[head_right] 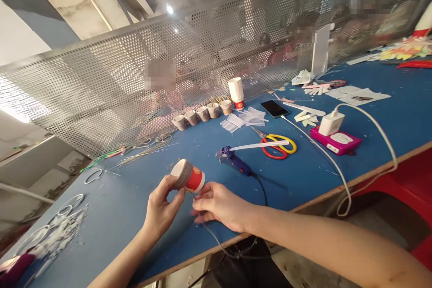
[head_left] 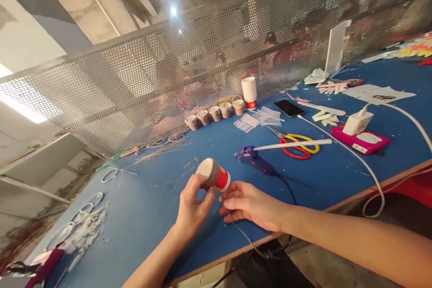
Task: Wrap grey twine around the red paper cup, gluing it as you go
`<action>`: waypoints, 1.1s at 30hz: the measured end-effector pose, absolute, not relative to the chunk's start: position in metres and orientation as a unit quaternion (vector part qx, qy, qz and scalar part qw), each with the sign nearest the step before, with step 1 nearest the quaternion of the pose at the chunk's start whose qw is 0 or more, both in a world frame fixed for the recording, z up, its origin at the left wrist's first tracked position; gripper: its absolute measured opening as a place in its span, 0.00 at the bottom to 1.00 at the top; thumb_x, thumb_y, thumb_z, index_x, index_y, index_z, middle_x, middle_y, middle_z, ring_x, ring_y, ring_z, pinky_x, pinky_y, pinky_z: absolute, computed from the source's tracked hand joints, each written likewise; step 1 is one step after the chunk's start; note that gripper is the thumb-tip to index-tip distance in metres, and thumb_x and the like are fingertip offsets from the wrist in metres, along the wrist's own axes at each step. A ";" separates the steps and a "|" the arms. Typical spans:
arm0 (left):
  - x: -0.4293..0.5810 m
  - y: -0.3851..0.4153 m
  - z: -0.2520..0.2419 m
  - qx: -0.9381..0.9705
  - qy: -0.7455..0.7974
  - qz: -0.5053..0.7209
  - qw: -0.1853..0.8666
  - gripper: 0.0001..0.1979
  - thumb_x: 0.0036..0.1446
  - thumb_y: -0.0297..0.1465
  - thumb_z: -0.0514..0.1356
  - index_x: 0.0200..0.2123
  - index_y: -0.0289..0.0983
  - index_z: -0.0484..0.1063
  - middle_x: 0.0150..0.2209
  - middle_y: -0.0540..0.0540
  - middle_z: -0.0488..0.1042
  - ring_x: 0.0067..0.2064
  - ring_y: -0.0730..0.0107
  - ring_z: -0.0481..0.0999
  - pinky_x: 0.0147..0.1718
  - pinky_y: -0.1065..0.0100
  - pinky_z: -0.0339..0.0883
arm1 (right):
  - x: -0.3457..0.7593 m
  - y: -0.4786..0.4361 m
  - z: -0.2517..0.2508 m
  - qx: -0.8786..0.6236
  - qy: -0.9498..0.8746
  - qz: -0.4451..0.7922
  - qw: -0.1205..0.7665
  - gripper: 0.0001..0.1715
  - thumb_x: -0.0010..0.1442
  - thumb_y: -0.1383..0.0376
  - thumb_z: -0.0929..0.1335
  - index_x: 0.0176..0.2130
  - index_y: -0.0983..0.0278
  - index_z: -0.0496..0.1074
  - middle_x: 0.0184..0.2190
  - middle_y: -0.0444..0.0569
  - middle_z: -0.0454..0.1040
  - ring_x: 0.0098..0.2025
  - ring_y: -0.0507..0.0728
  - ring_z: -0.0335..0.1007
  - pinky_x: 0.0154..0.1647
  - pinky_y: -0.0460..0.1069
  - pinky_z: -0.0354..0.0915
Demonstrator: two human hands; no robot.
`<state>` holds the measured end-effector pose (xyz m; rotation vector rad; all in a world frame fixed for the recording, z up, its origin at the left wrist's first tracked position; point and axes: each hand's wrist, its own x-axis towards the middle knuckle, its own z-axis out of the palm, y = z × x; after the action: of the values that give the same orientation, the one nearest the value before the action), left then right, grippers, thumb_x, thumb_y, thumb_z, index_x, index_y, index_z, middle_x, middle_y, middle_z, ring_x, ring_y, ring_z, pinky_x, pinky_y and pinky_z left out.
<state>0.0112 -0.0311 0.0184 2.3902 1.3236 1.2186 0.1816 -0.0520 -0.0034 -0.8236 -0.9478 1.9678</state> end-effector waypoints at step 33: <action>0.021 -0.048 0.033 0.742 0.487 0.298 0.351 0.05 0.49 0.30 0.56 0.25 0.35 0.67 0.23 0.52 0.65 0.27 0.73 0.64 0.28 0.73 0.61 | 0.187 -0.065 -0.010 -0.501 -0.657 0.208 0.523 0.06 0.55 0.67 0.67 0.26 0.62 0.70 0.22 0.41 0.67 0.22 0.49 0.59 0.25 0.44 0.54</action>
<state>0.0213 -0.0479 0.0327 1.9218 1.2596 0.7715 0.1874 -0.0649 -0.0104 -1.1988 -1.5732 0.4984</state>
